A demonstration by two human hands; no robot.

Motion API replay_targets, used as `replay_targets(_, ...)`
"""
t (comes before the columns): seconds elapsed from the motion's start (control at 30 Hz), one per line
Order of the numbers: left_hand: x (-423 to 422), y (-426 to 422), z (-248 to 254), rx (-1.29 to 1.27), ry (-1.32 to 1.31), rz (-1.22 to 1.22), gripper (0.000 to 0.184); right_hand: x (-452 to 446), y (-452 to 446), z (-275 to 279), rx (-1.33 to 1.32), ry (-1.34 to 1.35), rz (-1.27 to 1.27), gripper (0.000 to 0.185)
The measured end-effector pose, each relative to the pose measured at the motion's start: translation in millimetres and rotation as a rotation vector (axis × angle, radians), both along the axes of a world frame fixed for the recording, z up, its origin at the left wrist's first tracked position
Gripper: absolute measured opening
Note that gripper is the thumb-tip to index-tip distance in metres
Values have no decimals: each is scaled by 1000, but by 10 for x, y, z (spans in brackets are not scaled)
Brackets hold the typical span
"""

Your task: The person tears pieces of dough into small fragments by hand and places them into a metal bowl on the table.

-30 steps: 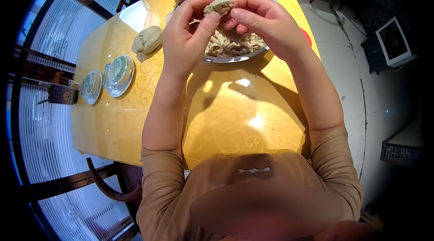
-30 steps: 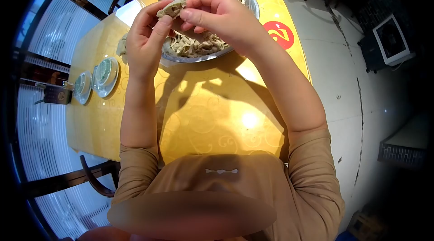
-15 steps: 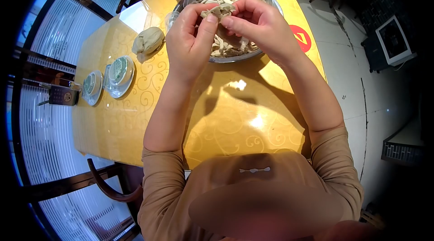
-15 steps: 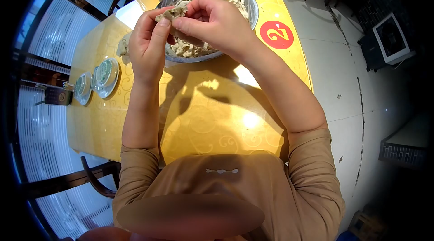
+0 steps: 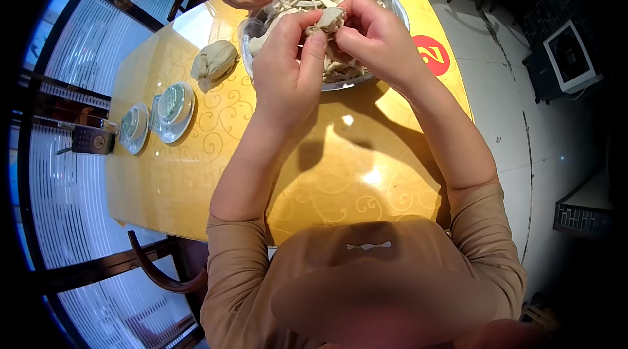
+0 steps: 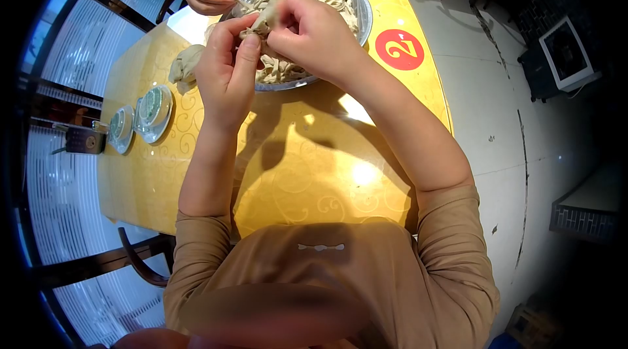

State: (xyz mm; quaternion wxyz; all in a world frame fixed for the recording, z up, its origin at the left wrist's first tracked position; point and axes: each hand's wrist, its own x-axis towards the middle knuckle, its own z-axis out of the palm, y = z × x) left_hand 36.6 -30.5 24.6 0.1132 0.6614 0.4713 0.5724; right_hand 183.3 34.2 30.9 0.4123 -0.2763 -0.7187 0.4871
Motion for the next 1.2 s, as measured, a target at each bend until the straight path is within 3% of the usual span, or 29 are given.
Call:
replay_targets(0.13,-3,33,-12,82,19,11,17,11,24,-13,4,14,26,16)
replay_targets(0.23,-56,44,9,-28,-147,-99,17,29,4,45,-93,99,125,19)
replay_targets(0.3,-52,17,28,-36,-100,-102,20,41,7,52,-152,107,173,21)
replay_targets(0.5,-60,14,15,-61,-131,-106,19,32,92,-45,91,62,131,20)
replay_targets(0.63,30,-7,-21,-7,-37,-40,20,64,107,-16,-12,-38,64,13)
replay_targets(0.7,70,-16,-11,-29,-46,-79,26,67,112,-17,32,-121,-2,12)
replay_targets(0.8,82,4,10,3,66,-62,38,19,162,-95,156,18,-70,18)
replay_targets(0.93,3,39,39,8,164,-9,46,10,63,-42,264,-7,-25,17)
replay_targets(1.0,-32,85,8,20,101,-33,37,59,9,74,307,-149,-27,16)
replay_targets(1.13,-69,97,8,-73,-67,-66,27,35,8,16,434,-119,-49,12)
replay_targets(1.2,-66,81,23,-124,-204,-119,24,61,34,41,364,-116,-5,12)
